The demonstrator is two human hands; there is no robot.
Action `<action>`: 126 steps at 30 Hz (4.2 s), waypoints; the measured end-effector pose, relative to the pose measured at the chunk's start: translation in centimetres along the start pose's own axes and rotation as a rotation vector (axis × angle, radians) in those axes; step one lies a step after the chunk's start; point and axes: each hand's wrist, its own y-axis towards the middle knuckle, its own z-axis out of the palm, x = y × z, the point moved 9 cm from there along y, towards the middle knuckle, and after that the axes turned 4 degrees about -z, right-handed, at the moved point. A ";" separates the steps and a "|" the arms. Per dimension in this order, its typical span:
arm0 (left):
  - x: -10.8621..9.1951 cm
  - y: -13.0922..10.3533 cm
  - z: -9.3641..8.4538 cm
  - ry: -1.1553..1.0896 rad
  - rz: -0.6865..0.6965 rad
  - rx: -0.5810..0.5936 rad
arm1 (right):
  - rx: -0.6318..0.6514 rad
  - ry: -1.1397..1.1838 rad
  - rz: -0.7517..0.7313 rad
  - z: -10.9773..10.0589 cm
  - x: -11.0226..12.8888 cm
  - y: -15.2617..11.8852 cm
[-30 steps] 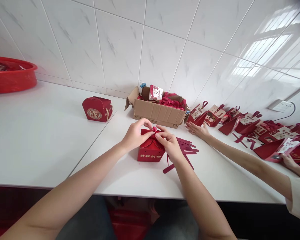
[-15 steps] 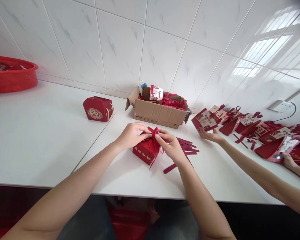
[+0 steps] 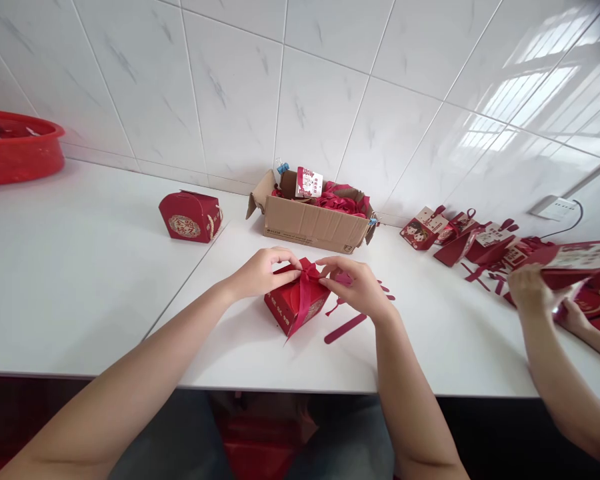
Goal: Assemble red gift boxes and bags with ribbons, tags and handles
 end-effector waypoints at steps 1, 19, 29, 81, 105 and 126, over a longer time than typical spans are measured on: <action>-0.1 -0.1 0.0 0.011 0.015 -0.006 | 0.020 -0.003 0.001 -0.3 0.2 -0.1; -2.3 -0.7 0.2 0.163 0.164 -0.111 | -0.002 -0.115 -0.347 1.6 1.2 0.9; -1.8 -0.9 -0.7 0.099 0.072 -0.215 | -0.020 -0.203 -0.439 1.9 1.2 -0.4; -0.6 -0.1 1.1 -0.145 -0.026 0.061 | -0.086 0.101 0.055 1.0 -2.8 0.1; -0.1 -0.1 1.6 -0.169 -0.064 0.184 | -0.006 0.223 0.039 1.0 -2.8 0.7; 0.4 -0.2 2.1 -0.152 -0.032 0.161 | 0.404 0.364 0.007 1.7 -1.1 5.3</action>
